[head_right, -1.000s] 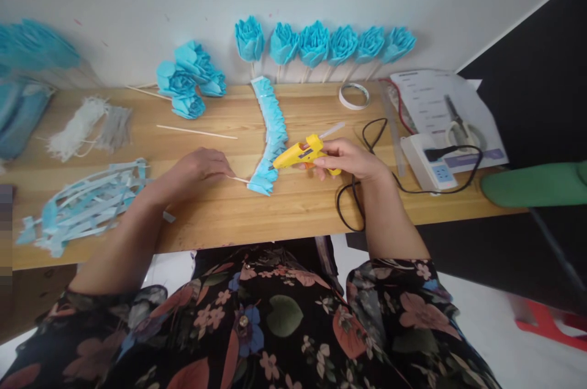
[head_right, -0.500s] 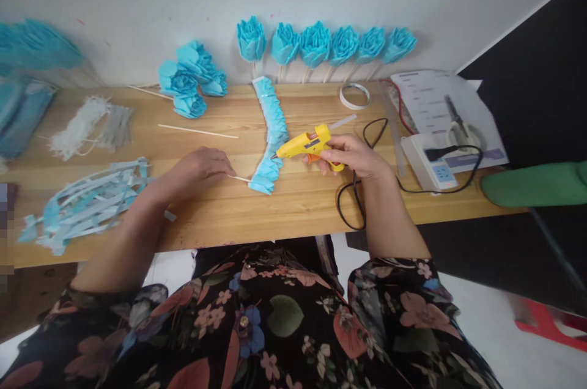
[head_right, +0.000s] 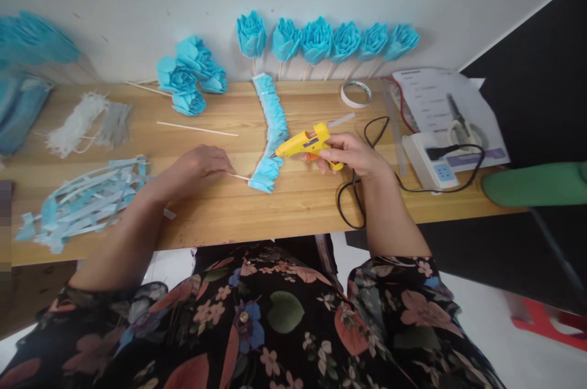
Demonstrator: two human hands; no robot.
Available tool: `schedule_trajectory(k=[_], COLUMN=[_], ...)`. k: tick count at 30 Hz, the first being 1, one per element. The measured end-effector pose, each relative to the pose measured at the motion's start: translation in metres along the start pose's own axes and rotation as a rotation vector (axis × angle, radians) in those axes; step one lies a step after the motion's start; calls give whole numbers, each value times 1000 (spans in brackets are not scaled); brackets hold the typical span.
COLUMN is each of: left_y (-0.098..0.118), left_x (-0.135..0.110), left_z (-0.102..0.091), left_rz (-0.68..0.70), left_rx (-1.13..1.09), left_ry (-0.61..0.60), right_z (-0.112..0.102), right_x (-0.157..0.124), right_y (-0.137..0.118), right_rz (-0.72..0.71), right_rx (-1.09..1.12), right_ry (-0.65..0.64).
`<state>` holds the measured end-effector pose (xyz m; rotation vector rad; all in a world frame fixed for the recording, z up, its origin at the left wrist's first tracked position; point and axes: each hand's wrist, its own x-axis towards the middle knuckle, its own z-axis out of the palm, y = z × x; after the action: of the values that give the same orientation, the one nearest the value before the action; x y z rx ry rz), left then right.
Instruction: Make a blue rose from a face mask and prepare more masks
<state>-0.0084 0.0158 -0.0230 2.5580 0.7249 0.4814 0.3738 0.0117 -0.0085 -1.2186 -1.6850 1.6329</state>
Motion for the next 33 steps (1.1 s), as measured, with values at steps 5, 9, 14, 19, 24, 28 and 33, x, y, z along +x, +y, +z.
schedule_trajectory(k=[5,9,14,19,24,28,33], left_y=[-1,-1,1,1,-1,0,1], left_x=[0,-1,0,0,-1,0,0], left_z=[0,1,-1,0,2,1,0], left_rz=[-6,4,-5,-5,10,2,-1], left_rx=[10,6,3,4,10,-1,-14], left_ry=[-3,11,-9,-10,13,7,5], right_z=[0,-1,2,3,2,2,4], right_x=[0,1,5,3,-3,-3,0], right_y=[0,2,1,-2,-5,-3,-1], right_rz=[0,19,30,32,-17,-7,10], right_rx=[-23,-33,-25,-28,28,42,34], right_ry=[-15,-36,-51,-28,44,-26,-93])
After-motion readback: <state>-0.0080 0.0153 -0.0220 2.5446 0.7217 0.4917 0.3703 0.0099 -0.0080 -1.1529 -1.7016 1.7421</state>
